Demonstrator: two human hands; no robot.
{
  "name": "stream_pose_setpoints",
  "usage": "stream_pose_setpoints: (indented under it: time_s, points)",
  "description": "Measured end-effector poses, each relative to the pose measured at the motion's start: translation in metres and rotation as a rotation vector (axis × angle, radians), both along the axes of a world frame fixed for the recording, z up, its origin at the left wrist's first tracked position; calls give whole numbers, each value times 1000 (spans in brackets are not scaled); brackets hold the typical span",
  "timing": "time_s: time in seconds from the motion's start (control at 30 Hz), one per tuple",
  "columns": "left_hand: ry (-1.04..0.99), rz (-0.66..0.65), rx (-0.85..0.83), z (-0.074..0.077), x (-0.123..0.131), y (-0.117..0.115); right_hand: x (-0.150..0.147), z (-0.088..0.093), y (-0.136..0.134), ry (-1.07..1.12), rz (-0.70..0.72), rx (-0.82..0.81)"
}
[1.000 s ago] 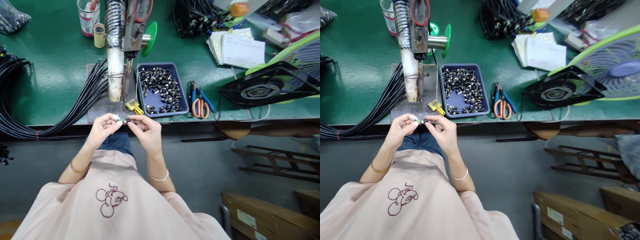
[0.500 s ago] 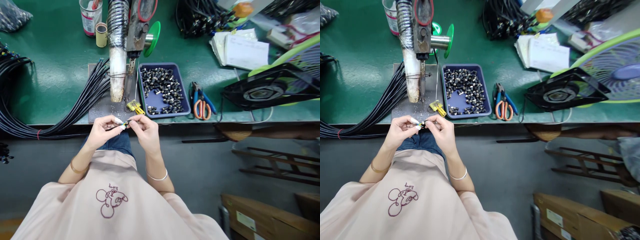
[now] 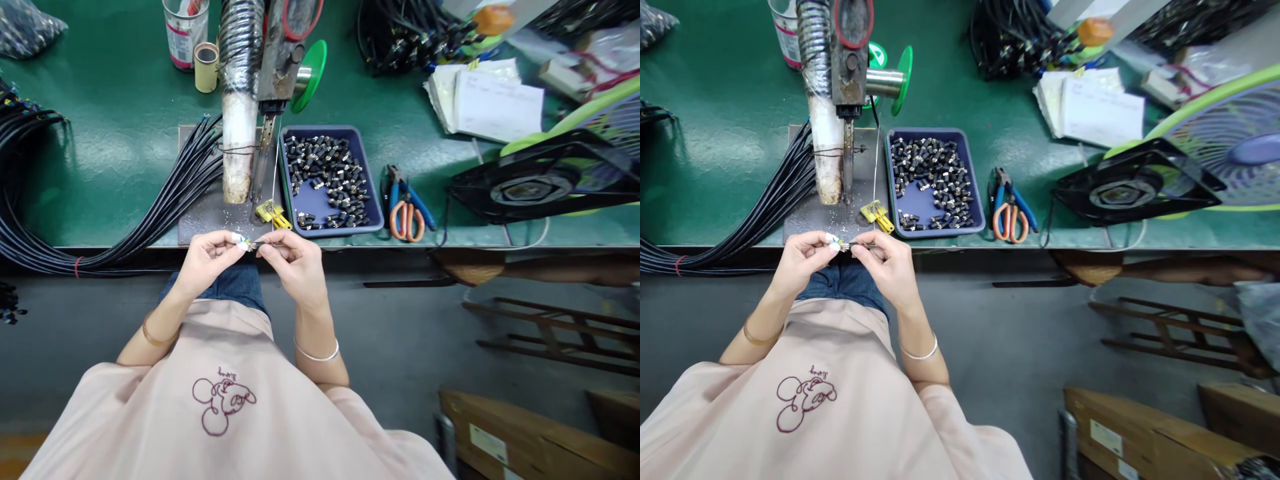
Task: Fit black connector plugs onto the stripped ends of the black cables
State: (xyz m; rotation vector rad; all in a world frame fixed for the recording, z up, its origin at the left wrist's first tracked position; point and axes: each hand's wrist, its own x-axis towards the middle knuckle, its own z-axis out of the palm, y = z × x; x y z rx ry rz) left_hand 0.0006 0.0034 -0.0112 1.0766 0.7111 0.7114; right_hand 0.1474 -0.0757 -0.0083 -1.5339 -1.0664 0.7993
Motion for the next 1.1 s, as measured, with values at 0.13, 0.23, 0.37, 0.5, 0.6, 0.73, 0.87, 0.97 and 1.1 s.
stream_pose_setpoints:
  time_s: [0.13, 0.23, 0.37, 0.5, 0.6, 0.73, 0.87, 0.97, 1.1]
  points:
    - [-8, -9, 16, 1, 0, 0, 0, -1, -2, -51, 7, 19]
    - [6, -7, 26, 2, 1, 0, 0, -1, -3, -89, -8, 24]
    - [15, -12, 29, 1, 1, -1, -1, -2, -2, -90, -26, 22]
    - [13, -15, 29, 0, 1, -1, -2, -3, -1, -73, -28, 24]
    - [-4, -19, 33, 0, 1, -1, -2, -1, -1, -57, -10, 33]
    - [-1, -26, 34, 1, 2, -1, -1, 2, 0, -76, 22, 49]
    - [5, -47, 17, 2, 1, 1, 1, 4, 0, -101, 67, 56]
    - [7, -64, 0, 2, 1, 1, 3, 4, 0, -127, 89, 68]
    - [-5, -77, -2, 1, 1, 1, 4, 3, -1, -195, 83, 101]
